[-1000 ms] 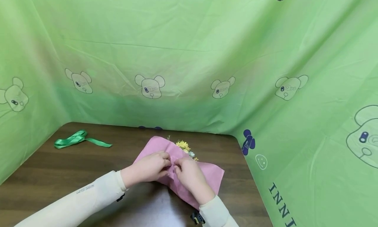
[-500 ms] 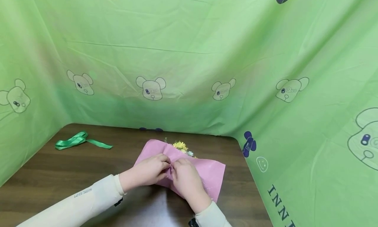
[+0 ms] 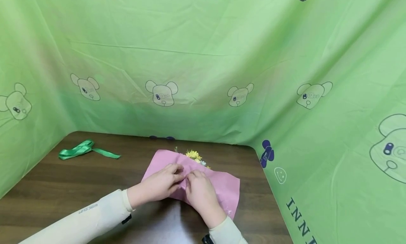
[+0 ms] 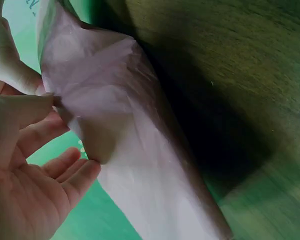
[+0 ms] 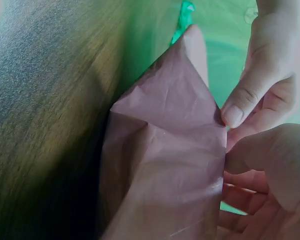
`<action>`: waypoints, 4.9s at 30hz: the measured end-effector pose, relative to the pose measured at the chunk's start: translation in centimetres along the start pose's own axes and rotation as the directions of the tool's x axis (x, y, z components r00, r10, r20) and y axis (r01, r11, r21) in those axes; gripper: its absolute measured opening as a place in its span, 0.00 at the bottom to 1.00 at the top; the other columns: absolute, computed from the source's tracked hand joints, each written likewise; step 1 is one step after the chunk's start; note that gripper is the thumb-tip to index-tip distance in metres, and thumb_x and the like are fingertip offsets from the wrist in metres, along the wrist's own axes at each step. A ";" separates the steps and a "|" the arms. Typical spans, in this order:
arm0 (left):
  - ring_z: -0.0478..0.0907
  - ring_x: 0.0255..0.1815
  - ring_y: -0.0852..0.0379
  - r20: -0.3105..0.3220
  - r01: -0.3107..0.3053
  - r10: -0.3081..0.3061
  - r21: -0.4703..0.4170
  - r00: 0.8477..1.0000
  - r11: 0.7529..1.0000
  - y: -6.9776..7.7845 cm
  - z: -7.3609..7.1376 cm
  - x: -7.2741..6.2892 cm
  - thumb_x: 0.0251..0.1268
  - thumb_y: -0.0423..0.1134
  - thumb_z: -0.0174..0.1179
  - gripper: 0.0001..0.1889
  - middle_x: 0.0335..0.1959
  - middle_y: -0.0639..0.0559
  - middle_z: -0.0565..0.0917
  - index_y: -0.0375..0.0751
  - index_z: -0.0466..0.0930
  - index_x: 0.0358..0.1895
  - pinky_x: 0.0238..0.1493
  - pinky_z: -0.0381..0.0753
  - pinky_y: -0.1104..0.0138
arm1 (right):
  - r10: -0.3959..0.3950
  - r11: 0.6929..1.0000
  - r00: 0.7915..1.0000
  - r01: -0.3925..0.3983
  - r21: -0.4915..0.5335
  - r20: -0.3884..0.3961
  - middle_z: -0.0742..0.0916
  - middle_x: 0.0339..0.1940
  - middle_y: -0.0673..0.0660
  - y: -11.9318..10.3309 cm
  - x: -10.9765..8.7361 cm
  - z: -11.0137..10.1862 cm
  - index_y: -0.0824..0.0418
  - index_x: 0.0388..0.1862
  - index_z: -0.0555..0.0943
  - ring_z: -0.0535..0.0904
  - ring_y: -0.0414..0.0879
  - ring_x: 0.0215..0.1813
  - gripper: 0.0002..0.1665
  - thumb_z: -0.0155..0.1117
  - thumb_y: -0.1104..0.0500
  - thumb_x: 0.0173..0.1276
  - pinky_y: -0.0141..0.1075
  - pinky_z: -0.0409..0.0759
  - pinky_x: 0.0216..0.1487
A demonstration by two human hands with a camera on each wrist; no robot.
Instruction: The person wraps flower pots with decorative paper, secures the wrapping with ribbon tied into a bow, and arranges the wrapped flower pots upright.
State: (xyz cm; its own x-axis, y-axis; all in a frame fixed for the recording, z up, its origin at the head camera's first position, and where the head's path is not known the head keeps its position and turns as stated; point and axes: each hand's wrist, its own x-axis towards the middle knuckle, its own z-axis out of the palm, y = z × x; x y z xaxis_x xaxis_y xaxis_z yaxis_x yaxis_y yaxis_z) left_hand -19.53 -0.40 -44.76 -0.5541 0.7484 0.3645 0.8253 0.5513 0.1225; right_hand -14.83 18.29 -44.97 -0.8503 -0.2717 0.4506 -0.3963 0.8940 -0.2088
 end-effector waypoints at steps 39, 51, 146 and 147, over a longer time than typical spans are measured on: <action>0.80 0.41 0.56 0.136 0.071 -0.083 0.087 0.987 0.994 0.6 -1.0 -0.3 0.61 0.45 0.70 0.10 0.38 0.53 0.83 0.43 0.84 0.38 0.48 0.82 0.62 | -0.012 0.964 0.984 -0.037 0.264 0.180 0.85 0.49 0.52 1.2 0.3 0.4 0.64 0.54 0.86 0.82 0.47 0.54 0.17 0.71 0.60 0.68 0.44 0.81 0.59; 0.75 0.45 0.53 0.053 0.074 -0.080 0.096 0.995 0.993 0.8 -1.0 -0.9 0.65 0.39 0.66 0.07 0.44 0.51 0.81 0.42 0.87 0.43 0.49 0.81 0.60 | -0.168 0.985 0.986 0.168 0.029 -0.018 0.83 0.37 0.46 0.9 0.6 0.4 0.55 0.37 0.87 0.78 0.44 0.44 0.07 0.77 0.59 0.61 0.39 0.78 0.52; 0.80 0.55 0.47 0.437 -0.138 -0.800 -0.837 0.411 -0.529 5.9 5.8 -6.0 0.79 0.26 0.44 0.25 0.54 0.32 0.75 0.16 0.46 0.69 0.73 0.62 0.40 | 0.070 0.997 0.998 -0.070 0.025 -0.002 0.81 0.36 0.49 -1.9 1.5 1.2 0.53 0.29 0.82 0.81 0.49 0.45 0.12 0.78 0.52 0.60 0.44 0.81 0.51; 0.80 0.55 0.48 0.433 -0.132 -0.803 -0.843 0.408 -0.522 5.9 5.8 -6.0 0.79 0.27 0.43 0.25 0.55 0.32 0.74 0.17 0.44 0.69 0.73 0.62 0.41 | 0.068 0.997 0.998 -0.068 0.023 -0.008 0.81 0.36 0.49 -1.9 1.5 1.2 0.53 0.29 0.82 0.82 0.50 0.48 0.11 0.78 0.52 0.60 0.45 0.81 0.55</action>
State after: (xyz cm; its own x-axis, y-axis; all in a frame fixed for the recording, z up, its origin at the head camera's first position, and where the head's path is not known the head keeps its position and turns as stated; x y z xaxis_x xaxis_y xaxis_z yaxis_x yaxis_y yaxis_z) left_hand -11.97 0.49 -51.55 -0.9366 0.0226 -0.3497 -0.2655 -0.6970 0.6661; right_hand -15.82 15.70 -44.95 -0.8724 -0.2073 0.4427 -0.3457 0.9019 -0.2589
